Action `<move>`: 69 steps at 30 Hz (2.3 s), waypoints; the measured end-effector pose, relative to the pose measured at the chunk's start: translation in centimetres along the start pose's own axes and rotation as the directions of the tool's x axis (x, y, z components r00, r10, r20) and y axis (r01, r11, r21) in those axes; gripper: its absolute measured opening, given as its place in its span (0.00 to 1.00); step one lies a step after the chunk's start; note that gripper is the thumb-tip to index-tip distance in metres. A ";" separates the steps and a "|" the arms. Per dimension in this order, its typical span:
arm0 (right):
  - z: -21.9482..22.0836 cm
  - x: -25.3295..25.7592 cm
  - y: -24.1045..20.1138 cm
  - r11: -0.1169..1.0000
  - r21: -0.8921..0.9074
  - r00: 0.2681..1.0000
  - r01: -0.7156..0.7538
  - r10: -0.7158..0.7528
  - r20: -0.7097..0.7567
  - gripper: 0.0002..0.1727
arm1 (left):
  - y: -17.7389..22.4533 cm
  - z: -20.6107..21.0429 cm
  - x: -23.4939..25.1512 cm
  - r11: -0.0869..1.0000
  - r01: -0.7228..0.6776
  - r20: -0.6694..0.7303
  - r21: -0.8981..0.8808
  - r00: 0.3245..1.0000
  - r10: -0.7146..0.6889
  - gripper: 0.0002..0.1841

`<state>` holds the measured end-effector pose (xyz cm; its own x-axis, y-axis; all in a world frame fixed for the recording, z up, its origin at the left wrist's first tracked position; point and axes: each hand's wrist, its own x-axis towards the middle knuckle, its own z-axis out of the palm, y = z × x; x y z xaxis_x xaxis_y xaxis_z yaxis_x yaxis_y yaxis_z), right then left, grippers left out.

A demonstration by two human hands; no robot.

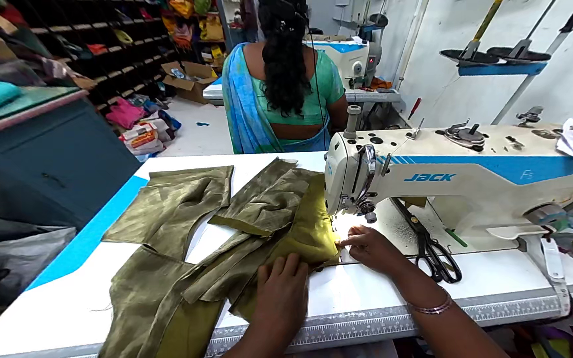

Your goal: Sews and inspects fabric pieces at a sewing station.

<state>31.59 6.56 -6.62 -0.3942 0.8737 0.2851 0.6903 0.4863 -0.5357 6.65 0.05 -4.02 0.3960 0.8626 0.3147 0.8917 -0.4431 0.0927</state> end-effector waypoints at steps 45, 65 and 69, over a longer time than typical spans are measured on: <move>-0.6 -0.1 -0.8 0.999 0.010 0.996 -0.052 0.051 0.073 0.14 | 6.9 -0.4 4.6 0.989 -0.146 0.390 -0.015 0.910 0.140 0.18; -0.3 -0.2 -0.8 0.999 -0.024 0.999 -0.030 0.031 0.039 0.16 | 6.3 -0.9 5.3 0.995 0.020 0.557 -0.102 0.830 0.040 0.21; -0.2 -0.2 -0.7 1.000 -0.023 1.000 -0.012 0.013 0.021 0.16 | 6.2 -1.2 5.1 0.995 0.046 0.567 -0.089 0.824 0.013 0.22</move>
<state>31.30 6.07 -6.10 -0.3981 0.8793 0.2614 0.7086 0.4758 -0.5211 13.95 1.41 -0.72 0.4619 0.8432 -0.2752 0.8858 -0.4229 0.1912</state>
